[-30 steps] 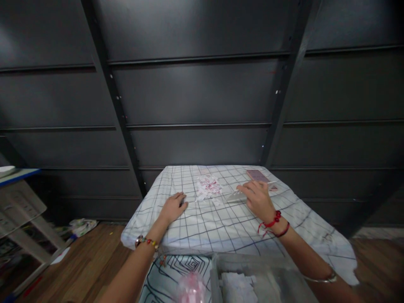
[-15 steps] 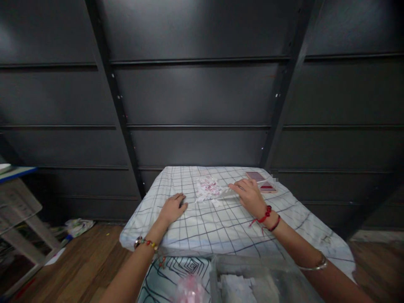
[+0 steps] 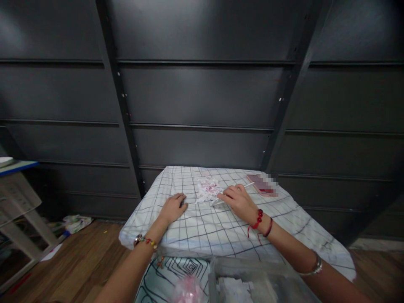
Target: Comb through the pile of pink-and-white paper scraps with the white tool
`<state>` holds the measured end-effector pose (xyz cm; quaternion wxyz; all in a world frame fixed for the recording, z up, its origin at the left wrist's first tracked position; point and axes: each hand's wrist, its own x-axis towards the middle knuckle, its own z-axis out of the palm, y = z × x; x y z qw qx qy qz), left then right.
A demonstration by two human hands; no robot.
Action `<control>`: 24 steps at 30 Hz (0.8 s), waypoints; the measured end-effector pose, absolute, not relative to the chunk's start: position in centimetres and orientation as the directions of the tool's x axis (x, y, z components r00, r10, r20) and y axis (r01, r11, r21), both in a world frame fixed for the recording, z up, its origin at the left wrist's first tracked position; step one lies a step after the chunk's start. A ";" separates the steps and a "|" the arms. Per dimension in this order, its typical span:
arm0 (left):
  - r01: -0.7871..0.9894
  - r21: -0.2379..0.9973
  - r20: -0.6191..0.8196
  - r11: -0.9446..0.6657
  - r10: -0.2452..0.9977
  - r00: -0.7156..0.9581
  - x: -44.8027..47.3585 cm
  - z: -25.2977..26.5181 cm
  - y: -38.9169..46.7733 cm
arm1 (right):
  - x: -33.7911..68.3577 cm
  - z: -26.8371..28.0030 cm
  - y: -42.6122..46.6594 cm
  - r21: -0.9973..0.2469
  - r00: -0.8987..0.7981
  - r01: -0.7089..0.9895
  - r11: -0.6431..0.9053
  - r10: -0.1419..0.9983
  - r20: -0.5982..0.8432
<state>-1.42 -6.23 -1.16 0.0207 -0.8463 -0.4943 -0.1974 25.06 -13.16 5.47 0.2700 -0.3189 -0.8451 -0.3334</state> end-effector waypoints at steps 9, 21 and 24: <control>0.844 0.171 0.349 -0.508 0.833 0.430 -1.4 -0.8 -6.5 | 26.0 6.5 -13.3 0.388 -0.669 0.703 0.596 0.371 0.644; 0.859 0.166 0.327 -0.484 0.849 0.415 -1.4 -0.6 -6.7 | 24.8 6.2 -11.3 0.367 -0.646 0.722 0.587 0.380 0.662; 0.858 0.171 0.323 -0.485 0.850 0.416 -1.4 -0.6 -6.7 | 25.6 6.1 -11.2 0.344 -0.618 0.755 0.558 0.431 0.658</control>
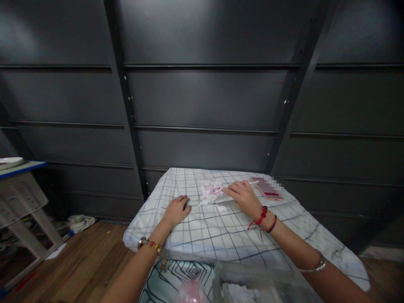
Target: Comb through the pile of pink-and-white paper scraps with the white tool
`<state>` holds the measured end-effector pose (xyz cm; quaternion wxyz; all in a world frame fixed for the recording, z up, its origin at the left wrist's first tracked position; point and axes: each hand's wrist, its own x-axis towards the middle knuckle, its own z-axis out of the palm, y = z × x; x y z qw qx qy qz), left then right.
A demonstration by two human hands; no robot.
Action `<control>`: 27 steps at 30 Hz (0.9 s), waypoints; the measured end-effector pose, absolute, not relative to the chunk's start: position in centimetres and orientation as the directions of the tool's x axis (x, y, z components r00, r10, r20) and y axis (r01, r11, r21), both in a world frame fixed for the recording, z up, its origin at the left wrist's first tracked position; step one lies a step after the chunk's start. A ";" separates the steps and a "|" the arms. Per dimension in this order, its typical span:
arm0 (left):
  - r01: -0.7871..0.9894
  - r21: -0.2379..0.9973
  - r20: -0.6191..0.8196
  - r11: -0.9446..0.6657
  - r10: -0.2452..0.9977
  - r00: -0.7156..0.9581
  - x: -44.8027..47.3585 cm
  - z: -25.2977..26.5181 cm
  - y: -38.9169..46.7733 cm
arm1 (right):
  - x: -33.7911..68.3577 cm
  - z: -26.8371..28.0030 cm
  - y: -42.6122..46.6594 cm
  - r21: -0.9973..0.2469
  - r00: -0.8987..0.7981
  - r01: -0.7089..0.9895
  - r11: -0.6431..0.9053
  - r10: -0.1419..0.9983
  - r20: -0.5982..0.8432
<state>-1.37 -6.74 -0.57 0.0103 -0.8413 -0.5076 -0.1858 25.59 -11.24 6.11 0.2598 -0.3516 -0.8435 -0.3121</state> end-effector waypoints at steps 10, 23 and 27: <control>0.854 0.178 0.333 -0.489 0.847 0.415 -1.3 -0.6 -6.7 | 28.3 5.4 -12.3 0.287 -0.579 0.792 0.539 0.516 0.631; 0.847 0.168 0.341 -0.503 0.836 0.429 -1.4 -1.0 -6.4 | 28.8 5.0 -13.7 0.219 -0.531 0.817 0.533 0.548 0.646; 0.847 0.173 0.342 -0.502 0.837 0.426 -1.3 -1.2 -6.3 | 29.5 5.1 -14.0 0.192 -0.490 0.837 0.512 0.548 0.678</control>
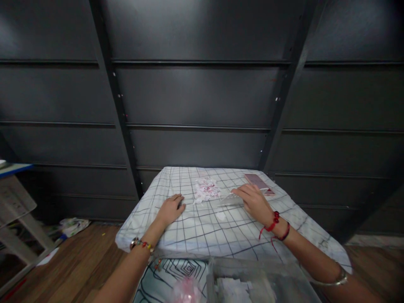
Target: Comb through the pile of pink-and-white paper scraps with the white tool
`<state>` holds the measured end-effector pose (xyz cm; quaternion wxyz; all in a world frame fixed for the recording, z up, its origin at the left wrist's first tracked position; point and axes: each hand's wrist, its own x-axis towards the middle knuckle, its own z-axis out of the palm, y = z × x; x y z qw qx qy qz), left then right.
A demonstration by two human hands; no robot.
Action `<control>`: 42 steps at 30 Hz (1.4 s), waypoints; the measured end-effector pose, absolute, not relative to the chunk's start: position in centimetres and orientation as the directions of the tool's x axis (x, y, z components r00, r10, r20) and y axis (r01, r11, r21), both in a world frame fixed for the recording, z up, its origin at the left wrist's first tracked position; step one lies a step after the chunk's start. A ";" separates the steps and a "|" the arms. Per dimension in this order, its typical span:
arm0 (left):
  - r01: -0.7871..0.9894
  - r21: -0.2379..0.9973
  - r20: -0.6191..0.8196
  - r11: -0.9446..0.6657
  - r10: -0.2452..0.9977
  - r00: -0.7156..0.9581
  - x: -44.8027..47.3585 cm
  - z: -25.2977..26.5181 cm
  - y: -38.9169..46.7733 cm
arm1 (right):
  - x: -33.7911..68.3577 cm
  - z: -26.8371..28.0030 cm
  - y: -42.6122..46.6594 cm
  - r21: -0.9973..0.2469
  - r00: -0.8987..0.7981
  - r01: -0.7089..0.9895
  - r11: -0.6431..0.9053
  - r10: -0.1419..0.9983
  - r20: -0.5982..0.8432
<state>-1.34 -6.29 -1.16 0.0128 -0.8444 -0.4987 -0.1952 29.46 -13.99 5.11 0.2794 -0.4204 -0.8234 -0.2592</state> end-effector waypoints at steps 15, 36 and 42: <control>0.839 0.200 0.344 -0.507 0.838 0.424 -1.2 -1.2 -6.1 | 31.1 5.2 -16.8 0.267 -0.568 0.792 0.550 0.500 0.654; 0.837 0.190 0.339 -0.514 0.834 0.435 -1.1 -1.1 -6.1 | 29.4 6.0 -18.1 0.304 -0.665 0.694 0.653 0.420 0.617; 0.836 0.162 0.341 -0.524 0.825 0.451 -1.2 -1.1 -6.1 | 28.0 6.2 -18.1 0.301 -0.688 0.653 0.695 0.378 0.619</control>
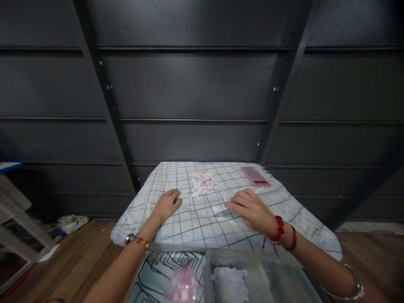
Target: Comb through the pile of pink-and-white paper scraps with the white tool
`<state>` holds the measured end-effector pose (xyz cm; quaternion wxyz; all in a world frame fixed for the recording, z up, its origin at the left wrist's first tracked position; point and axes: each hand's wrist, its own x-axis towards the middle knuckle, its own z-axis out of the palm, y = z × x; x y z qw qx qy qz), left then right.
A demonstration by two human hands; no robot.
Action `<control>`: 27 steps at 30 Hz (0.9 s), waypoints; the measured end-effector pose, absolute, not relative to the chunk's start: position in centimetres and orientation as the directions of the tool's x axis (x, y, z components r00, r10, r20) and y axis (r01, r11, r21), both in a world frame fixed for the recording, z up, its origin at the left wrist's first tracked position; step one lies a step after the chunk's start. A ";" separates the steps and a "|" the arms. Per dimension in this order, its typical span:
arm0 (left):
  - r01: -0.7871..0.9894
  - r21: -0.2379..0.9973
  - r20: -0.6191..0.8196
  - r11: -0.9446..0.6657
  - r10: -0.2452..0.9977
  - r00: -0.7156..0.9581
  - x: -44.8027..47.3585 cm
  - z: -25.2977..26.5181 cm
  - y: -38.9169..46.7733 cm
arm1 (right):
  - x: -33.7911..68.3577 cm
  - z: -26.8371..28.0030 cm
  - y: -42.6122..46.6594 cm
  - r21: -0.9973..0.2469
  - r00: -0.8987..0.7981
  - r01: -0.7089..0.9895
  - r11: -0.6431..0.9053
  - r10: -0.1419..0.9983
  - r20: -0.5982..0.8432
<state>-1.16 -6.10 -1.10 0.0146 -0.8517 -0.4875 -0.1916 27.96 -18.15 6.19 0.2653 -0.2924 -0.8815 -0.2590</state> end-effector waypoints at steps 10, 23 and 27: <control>0.859 0.055 0.360 -0.510 0.812 0.459 -0.9 -0.1 -7.2 | 27.5 6.0 -18.7 0.285 -0.665 0.684 0.671 0.415 0.620; 0.799 -0.045 0.158 -0.599 0.786 0.598 -3.6 0.4 -11.3 | 25.5 6.2 -19.8 0.320 -0.633 0.732 0.602 0.427 0.646; 0.754 -0.006 0.100 -0.656 0.750 0.654 -6.3 -0.6 -12.8 | 24.3 5.6 -20.7 0.307 -0.629 0.732 0.608 0.430 0.648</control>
